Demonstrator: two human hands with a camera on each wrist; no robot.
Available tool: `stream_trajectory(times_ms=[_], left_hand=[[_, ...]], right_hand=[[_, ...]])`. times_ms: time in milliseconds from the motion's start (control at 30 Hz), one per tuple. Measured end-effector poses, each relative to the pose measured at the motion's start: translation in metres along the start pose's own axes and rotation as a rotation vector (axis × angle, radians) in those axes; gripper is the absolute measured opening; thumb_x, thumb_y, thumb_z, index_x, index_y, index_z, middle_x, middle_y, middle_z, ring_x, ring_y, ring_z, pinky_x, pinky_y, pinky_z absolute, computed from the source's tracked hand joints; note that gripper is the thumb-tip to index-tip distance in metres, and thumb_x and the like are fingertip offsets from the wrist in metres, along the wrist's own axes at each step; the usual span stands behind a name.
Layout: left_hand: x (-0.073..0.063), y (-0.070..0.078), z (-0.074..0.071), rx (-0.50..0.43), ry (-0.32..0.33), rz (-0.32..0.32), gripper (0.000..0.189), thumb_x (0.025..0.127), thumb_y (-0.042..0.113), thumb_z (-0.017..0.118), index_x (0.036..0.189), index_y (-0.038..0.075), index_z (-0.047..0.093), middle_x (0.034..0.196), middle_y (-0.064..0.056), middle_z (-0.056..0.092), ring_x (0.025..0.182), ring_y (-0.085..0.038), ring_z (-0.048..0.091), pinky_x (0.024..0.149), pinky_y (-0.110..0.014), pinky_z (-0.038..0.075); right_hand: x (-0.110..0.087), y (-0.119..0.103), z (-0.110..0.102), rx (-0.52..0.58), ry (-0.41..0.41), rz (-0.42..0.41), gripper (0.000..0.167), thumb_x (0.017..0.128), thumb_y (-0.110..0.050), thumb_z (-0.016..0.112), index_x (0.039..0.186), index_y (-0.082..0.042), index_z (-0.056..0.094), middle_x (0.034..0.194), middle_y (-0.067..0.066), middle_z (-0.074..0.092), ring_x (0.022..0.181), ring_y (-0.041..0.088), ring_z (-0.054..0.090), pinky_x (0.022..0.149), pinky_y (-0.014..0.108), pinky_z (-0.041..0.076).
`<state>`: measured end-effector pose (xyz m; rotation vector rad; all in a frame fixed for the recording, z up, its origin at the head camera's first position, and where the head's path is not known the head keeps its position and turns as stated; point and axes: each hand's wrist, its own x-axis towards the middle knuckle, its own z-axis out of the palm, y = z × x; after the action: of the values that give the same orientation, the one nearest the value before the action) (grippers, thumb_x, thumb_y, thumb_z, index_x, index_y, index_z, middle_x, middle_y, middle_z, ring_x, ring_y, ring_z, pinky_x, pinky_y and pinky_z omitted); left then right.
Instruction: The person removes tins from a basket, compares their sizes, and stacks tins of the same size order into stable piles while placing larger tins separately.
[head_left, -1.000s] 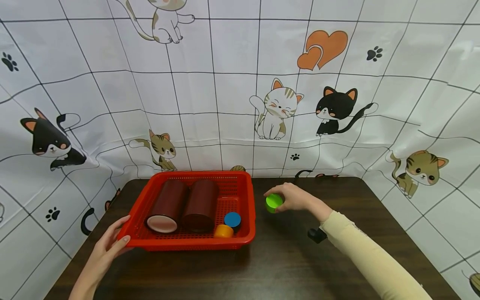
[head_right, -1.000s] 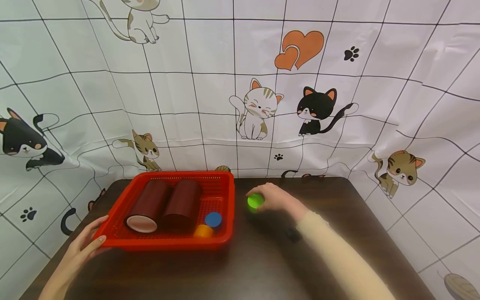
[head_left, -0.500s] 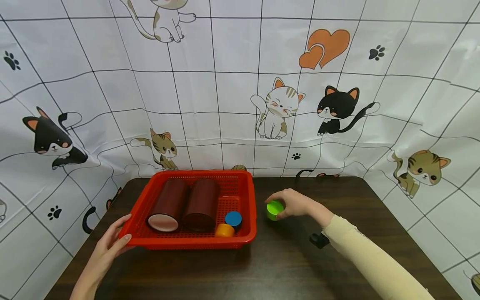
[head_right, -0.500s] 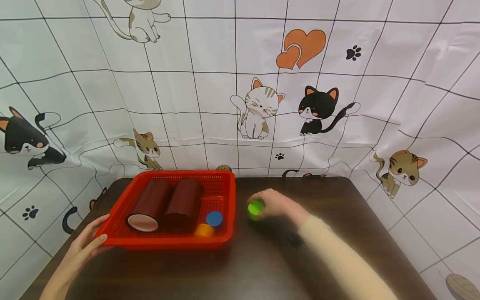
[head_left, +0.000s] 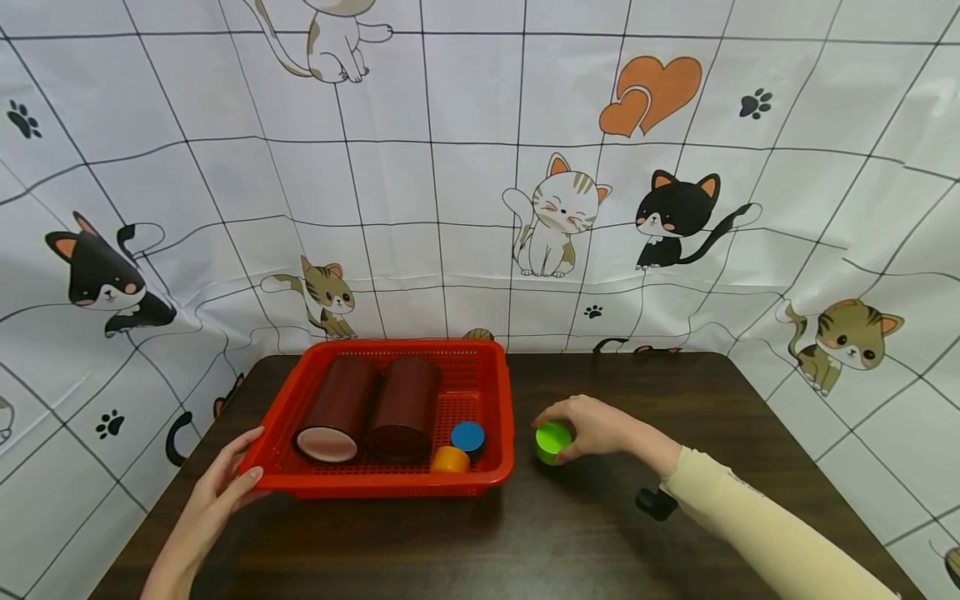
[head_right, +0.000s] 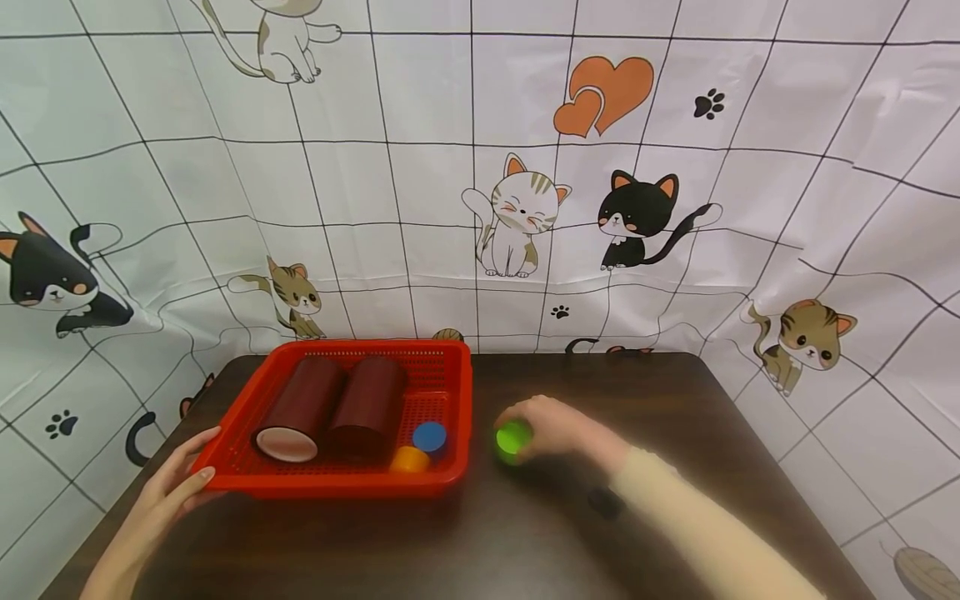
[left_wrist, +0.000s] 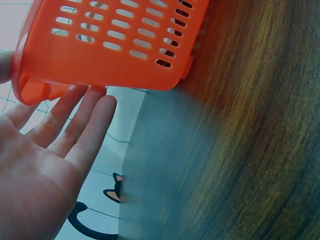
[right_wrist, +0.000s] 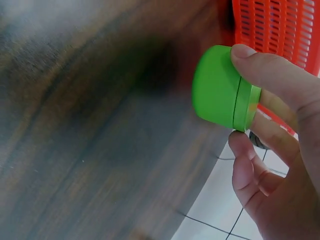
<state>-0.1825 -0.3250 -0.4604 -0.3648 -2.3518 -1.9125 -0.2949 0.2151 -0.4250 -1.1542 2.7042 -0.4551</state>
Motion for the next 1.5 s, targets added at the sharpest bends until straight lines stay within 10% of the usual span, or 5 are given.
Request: stream_trajectory(times_ms=[1500], left_hand=[[-0.001, 0.0, -0.002, -0.009, 0.006, -0.02, 0.055, 0.103, 0.003, 0.045, 0.154, 0.007, 0.025, 0.125, 0.022, 0.056, 0.103, 0.003, 0.065, 0.078, -0.022, 0.059]], right_hand=[[-0.006, 0.001, 0.007, -0.056, -0.04, -0.009, 0.054, 0.075, -0.023, 0.086, 0.125, -0.014, 0.067, 0.122, -0.001, 0.07, 0.097, 0.011, 0.06, 0.083, 0.027, 0.052]])
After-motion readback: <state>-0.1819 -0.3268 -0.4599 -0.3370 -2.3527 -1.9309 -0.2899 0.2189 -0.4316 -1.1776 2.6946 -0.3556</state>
